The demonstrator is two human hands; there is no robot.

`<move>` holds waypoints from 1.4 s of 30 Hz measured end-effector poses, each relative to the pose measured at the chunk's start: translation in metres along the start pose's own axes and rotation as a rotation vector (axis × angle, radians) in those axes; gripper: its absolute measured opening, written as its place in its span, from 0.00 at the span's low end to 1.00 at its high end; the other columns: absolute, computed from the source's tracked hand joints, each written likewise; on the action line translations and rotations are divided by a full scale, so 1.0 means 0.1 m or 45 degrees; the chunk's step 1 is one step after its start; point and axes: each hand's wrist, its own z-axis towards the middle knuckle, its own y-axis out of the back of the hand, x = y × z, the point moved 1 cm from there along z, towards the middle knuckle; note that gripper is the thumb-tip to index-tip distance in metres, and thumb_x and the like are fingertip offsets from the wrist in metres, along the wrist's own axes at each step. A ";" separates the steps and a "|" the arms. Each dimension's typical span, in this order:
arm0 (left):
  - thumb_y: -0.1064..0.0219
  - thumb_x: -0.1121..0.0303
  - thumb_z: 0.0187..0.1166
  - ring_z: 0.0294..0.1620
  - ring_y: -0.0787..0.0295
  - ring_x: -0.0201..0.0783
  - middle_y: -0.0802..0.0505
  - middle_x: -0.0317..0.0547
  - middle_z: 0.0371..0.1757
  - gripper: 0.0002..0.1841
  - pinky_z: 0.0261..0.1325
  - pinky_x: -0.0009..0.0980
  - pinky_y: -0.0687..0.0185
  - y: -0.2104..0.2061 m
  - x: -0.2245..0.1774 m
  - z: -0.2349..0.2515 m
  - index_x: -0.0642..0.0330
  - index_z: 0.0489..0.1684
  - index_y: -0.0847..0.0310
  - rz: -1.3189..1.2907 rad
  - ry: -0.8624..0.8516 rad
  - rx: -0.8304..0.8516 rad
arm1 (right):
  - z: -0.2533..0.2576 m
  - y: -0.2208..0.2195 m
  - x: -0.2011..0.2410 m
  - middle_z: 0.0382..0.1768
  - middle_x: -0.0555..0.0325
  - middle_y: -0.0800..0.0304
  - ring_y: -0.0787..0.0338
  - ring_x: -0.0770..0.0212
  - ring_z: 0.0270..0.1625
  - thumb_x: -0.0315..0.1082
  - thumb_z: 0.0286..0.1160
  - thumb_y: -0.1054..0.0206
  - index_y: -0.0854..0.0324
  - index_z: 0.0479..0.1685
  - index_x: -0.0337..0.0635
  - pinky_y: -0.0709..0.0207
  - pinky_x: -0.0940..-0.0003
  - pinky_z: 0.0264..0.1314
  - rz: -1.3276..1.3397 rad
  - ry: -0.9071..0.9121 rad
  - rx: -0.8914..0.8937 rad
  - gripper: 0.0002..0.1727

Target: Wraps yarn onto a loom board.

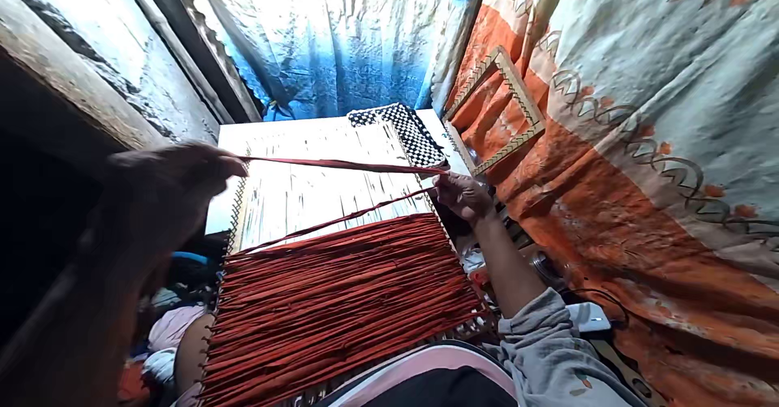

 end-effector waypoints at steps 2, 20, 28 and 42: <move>0.40 0.68 0.88 0.33 0.16 0.33 0.08 0.49 0.40 0.11 0.43 0.39 0.16 -0.26 -0.25 -0.03 0.66 0.48 0.13 0.022 -0.041 0.138 | -0.02 0.17 -0.15 0.34 0.62 0.10 0.15 0.72 0.29 0.31 0.90 0.46 0.18 0.47 0.42 0.18 0.77 0.35 0.032 -0.116 -0.146 0.10; 0.37 0.65 0.87 0.27 0.24 0.27 0.12 0.37 0.31 0.10 0.34 0.32 0.27 -0.60 0.64 -0.33 0.59 0.42 0.11 -0.106 0.402 0.291 | 0.06 0.45 -0.55 0.39 0.53 0.11 0.13 0.66 0.34 0.17 0.70 0.32 0.17 0.50 0.32 0.15 0.66 0.43 -0.673 -0.091 -0.204 0.11; 0.35 0.68 0.87 0.33 0.18 0.40 0.10 0.50 0.33 0.11 0.43 0.49 0.24 -0.44 1.05 -0.46 0.65 0.39 0.10 0.058 0.555 0.328 | 0.11 0.39 -0.50 0.43 0.46 0.10 0.12 0.60 0.37 0.19 0.65 0.25 0.15 0.51 0.34 0.15 0.61 0.43 -0.964 -0.063 -0.201 0.14; 0.32 0.71 0.83 0.39 0.11 0.33 0.05 0.44 0.36 0.08 0.51 0.39 0.16 0.11 1.46 -0.84 0.64 0.39 0.08 -0.164 0.597 0.480 | 0.27 0.36 -0.20 0.37 0.53 0.09 0.14 0.67 0.31 0.28 0.73 0.26 0.13 0.49 0.33 0.17 0.68 0.37 -1.395 -0.303 -0.133 0.10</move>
